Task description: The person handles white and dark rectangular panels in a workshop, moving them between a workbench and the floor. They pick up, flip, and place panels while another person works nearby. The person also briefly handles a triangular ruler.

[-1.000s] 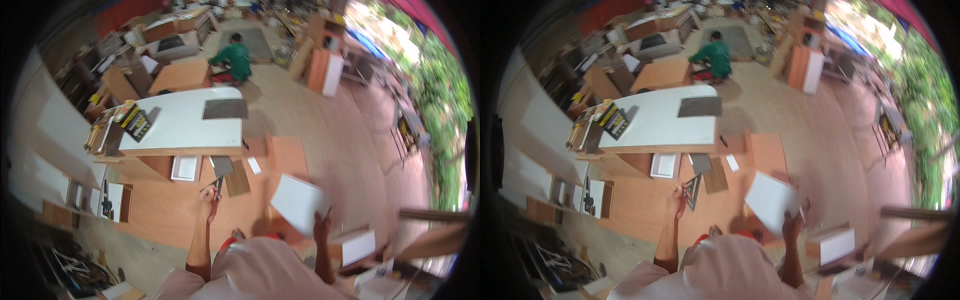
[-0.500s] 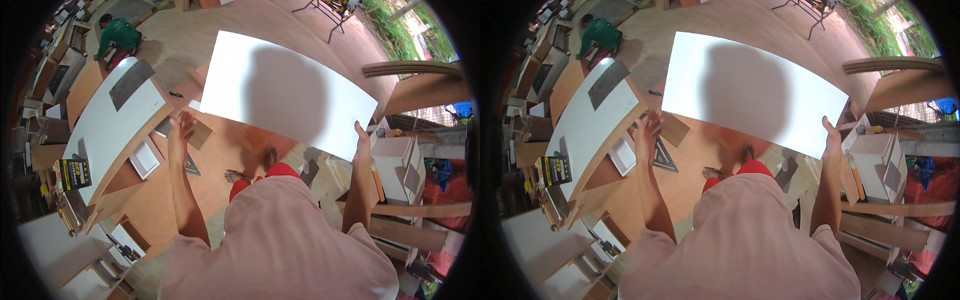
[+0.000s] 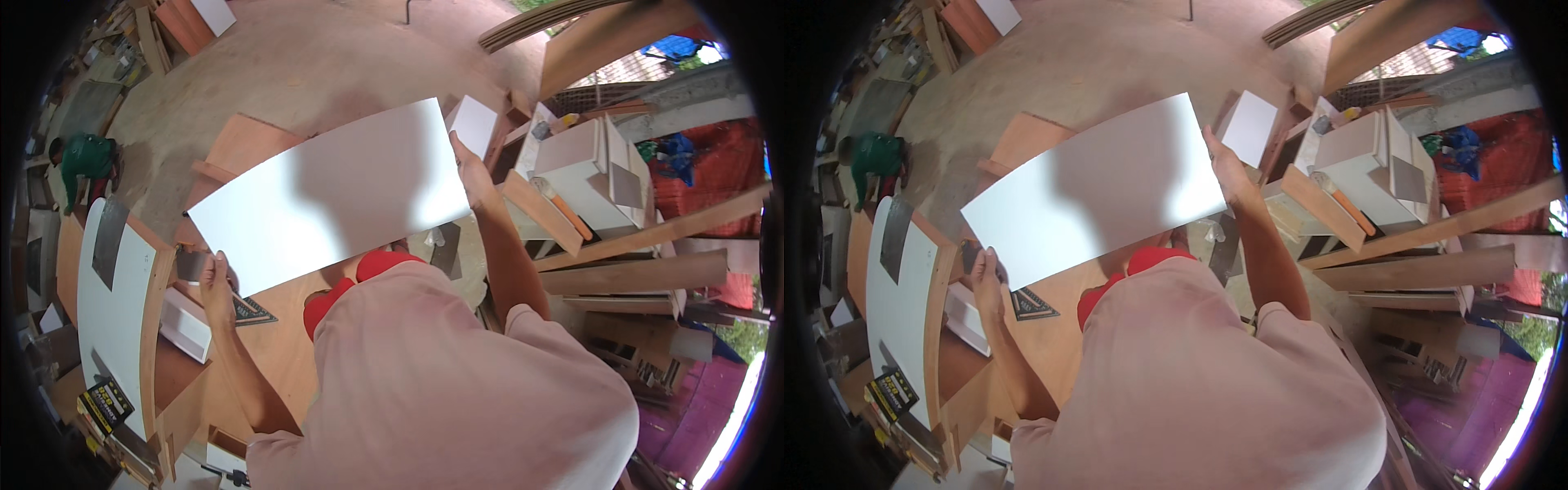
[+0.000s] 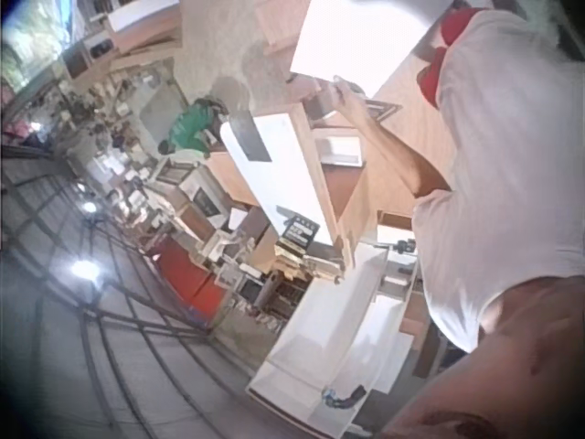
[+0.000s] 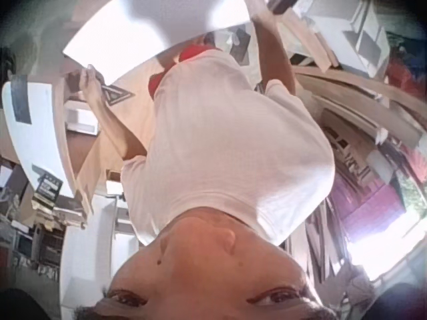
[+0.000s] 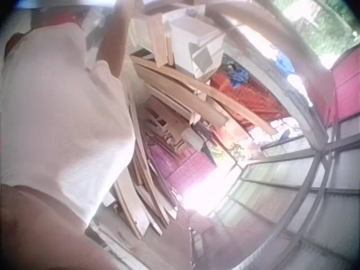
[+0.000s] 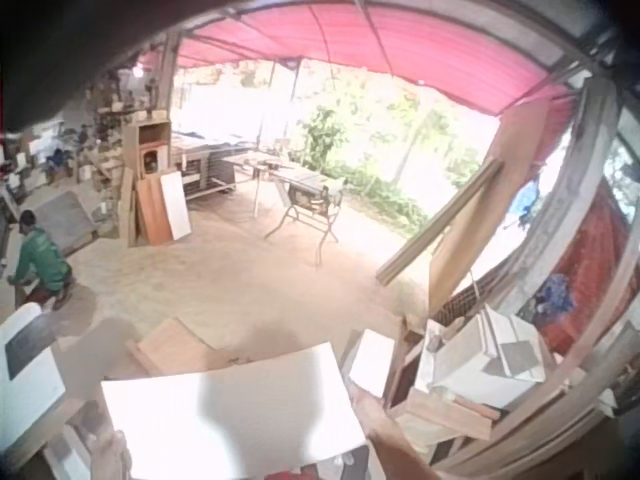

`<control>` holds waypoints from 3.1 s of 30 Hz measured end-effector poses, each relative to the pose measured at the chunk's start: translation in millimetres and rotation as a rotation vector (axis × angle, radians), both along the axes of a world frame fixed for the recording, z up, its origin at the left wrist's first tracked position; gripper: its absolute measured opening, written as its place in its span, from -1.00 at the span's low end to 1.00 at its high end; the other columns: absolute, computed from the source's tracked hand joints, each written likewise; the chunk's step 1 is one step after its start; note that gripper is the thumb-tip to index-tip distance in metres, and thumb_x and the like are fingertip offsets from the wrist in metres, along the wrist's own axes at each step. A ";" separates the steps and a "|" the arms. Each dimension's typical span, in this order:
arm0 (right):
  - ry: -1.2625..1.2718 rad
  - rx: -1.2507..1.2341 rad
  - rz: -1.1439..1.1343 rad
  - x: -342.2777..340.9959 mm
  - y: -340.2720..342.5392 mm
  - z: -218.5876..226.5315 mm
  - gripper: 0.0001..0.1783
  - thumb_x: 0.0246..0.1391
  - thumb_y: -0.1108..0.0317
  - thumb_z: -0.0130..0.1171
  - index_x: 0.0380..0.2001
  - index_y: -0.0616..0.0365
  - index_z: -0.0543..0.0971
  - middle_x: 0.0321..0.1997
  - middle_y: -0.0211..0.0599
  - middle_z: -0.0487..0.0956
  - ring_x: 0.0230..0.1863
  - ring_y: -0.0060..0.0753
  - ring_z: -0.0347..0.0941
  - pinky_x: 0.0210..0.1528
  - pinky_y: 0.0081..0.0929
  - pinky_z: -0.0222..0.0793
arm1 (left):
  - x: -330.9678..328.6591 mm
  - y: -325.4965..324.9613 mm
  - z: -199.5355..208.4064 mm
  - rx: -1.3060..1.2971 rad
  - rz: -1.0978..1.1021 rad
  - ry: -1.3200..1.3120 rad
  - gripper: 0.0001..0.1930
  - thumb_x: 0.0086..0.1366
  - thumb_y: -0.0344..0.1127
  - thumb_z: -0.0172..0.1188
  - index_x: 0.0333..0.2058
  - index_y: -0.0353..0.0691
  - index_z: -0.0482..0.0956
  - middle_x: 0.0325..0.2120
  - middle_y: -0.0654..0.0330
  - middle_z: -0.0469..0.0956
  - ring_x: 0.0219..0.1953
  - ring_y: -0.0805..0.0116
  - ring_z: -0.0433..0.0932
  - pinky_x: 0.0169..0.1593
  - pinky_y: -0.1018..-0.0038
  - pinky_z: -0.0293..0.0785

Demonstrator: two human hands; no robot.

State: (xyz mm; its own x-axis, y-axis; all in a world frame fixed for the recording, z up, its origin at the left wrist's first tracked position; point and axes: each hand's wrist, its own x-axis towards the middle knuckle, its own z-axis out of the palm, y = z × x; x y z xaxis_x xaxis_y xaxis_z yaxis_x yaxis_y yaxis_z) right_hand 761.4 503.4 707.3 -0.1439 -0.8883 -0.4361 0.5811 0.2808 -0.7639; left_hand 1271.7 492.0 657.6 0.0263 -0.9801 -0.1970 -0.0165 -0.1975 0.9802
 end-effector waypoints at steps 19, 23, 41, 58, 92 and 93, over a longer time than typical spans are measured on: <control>0.057 -0.174 0.430 -179.2 -127.1 -165.1 -0.19 0.55 -0.26 -0.30 0.38 0.29 0.41 0.27 -0.15 0.56 0.24 -0.35 0.49 0.32 -0.36 0.38 | -200.8 61.9 -41.7 -0.007 0.259 0.117 -0.28 0.53 -0.37 0.17 0.55 -0.04 0.05 0.43 0.22 0.27 0.43 0.32 0.25 0.51 0.24 0.12; 0.017 -0.113 0.353 -185.8 -130.2 -157.2 -0.18 0.56 -0.23 -0.31 0.39 0.33 0.38 0.33 -0.10 0.53 0.29 -0.26 0.48 0.35 -0.30 0.37 | -223.8 76.0 -17.3 -0.137 0.277 0.087 -0.24 0.49 -0.38 0.22 0.55 -0.06 0.06 0.41 0.20 0.30 0.41 0.28 0.27 0.50 0.24 0.14; -0.154 -0.436 0.443 -183.9 -57.2 -19.1 -0.21 0.54 -0.14 -0.14 0.53 0.26 0.18 0.49 -0.19 0.38 0.43 -0.35 0.33 0.42 -0.33 0.25 | -230.3 124.1 -63.2 0.022 0.337 0.310 -0.40 0.55 -0.35 0.12 0.48 -0.23 0.19 0.34 0.10 0.40 0.33 0.23 0.41 0.40 0.27 0.33; 0.353 -0.635 1.498 23.3 74.4 -226.9 -0.42 0.00 0.47 0.41 0.16 0.10 0.58 -0.12 -0.08 0.69 -0.12 -0.05 0.64 -0.01 -0.17 0.53 | -186.8 139.4 -7.4 -0.407 0.798 -0.039 -0.52 0.58 -0.30 0.09 0.37 -0.25 0.26 0.22 0.09 0.45 0.20 0.23 0.49 0.21 0.22 0.55; 0.313 -0.784 2.212 41.5 93.7 -204.7 -0.48 -0.02 0.31 0.33 0.05 0.25 0.64 -0.24 -0.13 0.76 -0.25 -0.33 0.64 -0.26 -0.34 0.49 | -254.8 150.5 49.6 -0.482 0.860 -0.044 -0.40 0.58 -0.35 0.09 0.47 -0.28 0.11 0.27 0.17 0.37 0.31 0.35 0.32 0.43 0.37 0.22; 0.237 -0.678 2.100 31.9 86.3 -201.3 -0.48 -0.02 0.30 0.34 0.05 0.26 0.64 -0.26 -0.15 0.76 -0.27 -0.33 0.64 -0.25 -0.34 0.49 | -258.4 145.0 44.9 -0.476 0.863 -0.034 -0.40 0.57 -0.36 0.09 0.47 -0.27 0.12 0.27 0.15 0.37 0.30 0.35 0.34 0.41 0.36 0.25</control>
State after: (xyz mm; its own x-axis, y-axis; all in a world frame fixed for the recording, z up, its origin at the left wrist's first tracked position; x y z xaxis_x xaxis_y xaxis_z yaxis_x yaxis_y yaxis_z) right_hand 793.3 589.7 506.0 0.9467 0.2424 -0.2119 -0.2017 -0.0664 -0.9772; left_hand 1013.3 637.0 702.5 0.7680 -0.5987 0.2276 -0.0821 0.2604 0.9620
